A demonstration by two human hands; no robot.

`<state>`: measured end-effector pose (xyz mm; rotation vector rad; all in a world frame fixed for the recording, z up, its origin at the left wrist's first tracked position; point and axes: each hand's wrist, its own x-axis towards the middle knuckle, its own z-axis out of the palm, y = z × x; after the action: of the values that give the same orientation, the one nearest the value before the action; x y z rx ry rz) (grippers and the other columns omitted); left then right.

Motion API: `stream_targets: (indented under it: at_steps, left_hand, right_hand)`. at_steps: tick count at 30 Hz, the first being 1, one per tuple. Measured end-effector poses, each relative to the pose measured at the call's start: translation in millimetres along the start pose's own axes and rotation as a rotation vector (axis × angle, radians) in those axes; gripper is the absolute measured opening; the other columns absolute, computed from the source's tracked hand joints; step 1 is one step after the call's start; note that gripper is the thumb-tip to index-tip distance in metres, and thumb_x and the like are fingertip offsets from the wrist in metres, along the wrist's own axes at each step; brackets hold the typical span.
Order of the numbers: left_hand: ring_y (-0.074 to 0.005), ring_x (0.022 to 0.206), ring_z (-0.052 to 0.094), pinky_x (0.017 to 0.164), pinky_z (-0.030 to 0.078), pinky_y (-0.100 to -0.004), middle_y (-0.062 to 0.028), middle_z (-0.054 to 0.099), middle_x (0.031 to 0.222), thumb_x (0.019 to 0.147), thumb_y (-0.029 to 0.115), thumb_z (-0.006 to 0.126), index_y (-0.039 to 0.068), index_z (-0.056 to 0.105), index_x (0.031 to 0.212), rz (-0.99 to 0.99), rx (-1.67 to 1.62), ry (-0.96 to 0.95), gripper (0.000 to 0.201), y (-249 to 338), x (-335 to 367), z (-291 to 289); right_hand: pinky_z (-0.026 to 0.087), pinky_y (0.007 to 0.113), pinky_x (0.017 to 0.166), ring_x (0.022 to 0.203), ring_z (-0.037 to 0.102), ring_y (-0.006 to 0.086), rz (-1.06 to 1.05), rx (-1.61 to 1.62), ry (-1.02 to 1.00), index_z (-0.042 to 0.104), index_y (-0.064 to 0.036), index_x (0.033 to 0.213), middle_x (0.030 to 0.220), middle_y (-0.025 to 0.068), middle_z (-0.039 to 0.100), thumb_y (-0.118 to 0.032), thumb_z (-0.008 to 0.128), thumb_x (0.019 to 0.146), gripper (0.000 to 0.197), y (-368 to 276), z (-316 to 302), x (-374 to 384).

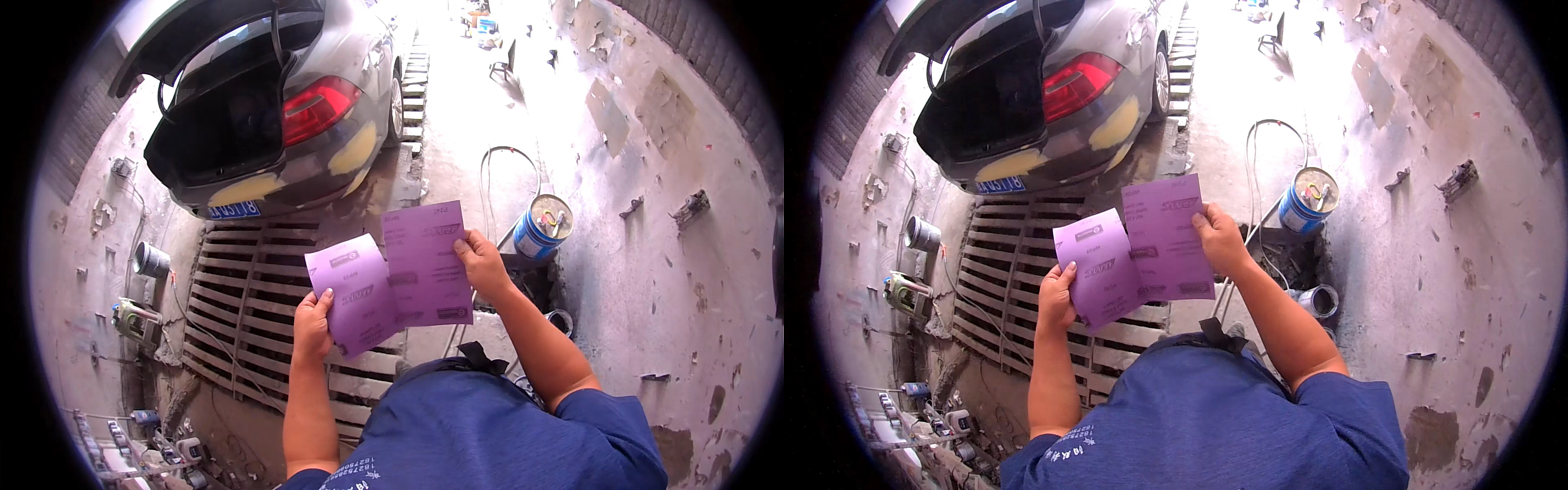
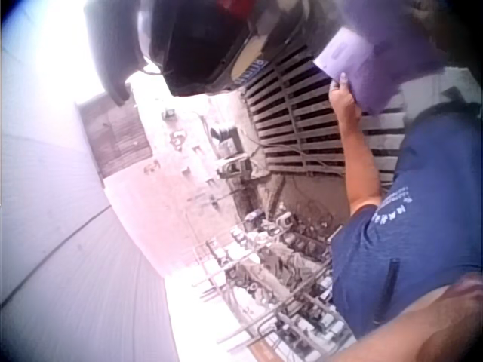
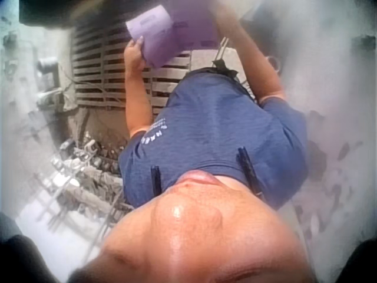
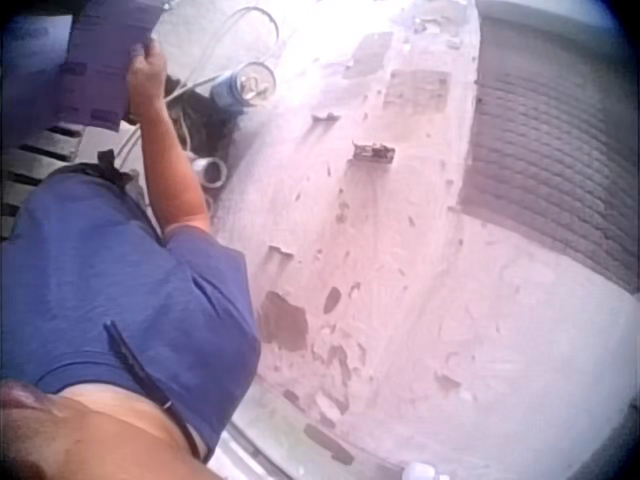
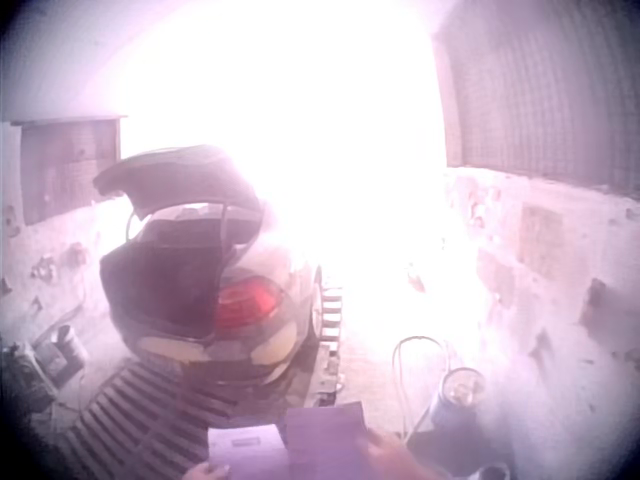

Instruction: The person retrieves a purple sanding sheet from a cluttered storage area and walks to a car with an open trunk. They fold the sandpaper, wet a sanding block with water from a bucket, and proceed to sand a yellow filler patch on the car's rear bumper.

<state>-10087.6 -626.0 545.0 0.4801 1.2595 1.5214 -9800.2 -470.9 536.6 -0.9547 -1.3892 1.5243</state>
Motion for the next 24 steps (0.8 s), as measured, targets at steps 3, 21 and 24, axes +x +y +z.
stream_targets:
  at_steps: [3,21,24]
  left_hand:
    - [-0.0223,0.077,0.067,0.071,0.053,-0.0340,-0.0133,0.068,0.089,0.102,0.019,0.052,-0.001,0.058,0.100,0.257,0.357,0.133,0.021,-13.4,3.8,-1.5]
    - [-0.0394,0.075,0.063,0.068,0.050,-0.0507,-0.0229,0.065,0.081,0.103,0.034,0.047,-0.005,0.055,0.089,0.601,0.926,0.972,0.042,57.1,-1.1,-107.2]
    - [-0.0394,0.073,0.061,0.068,0.047,-0.0480,-0.0237,0.064,0.082,0.103,0.036,0.047,-0.005,0.054,0.090,0.543,0.982,0.988,0.044,84.2,-16.9,-149.9]
  right_hand:
    - [0.050,0.035,0.074,0.085,0.067,0.0282,-0.188,-0.416,0.142,0.057,0.0005,0.109,0.095,0.0168,0.068,-0.018,0.050,0.101,0.021,0.0,3.0,-2.9]
    - [0.047,0.046,0.081,0.087,0.058,0.0411,-0.446,-1.176,0.983,0.062,0.0048,0.091,0.094,0.0224,0.062,-0.005,0.045,0.087,0.019,53.5,-209.9,25.0]
    - [0.047,0.043,0.080,0.085,0.059,0.0316,-0.129,-0.776,1.028,0.060,0.0021,0.101,0.092,0.0178,0.063,-0.026,0.045,0.102,0.032,42.5,-273.0,-4.6]
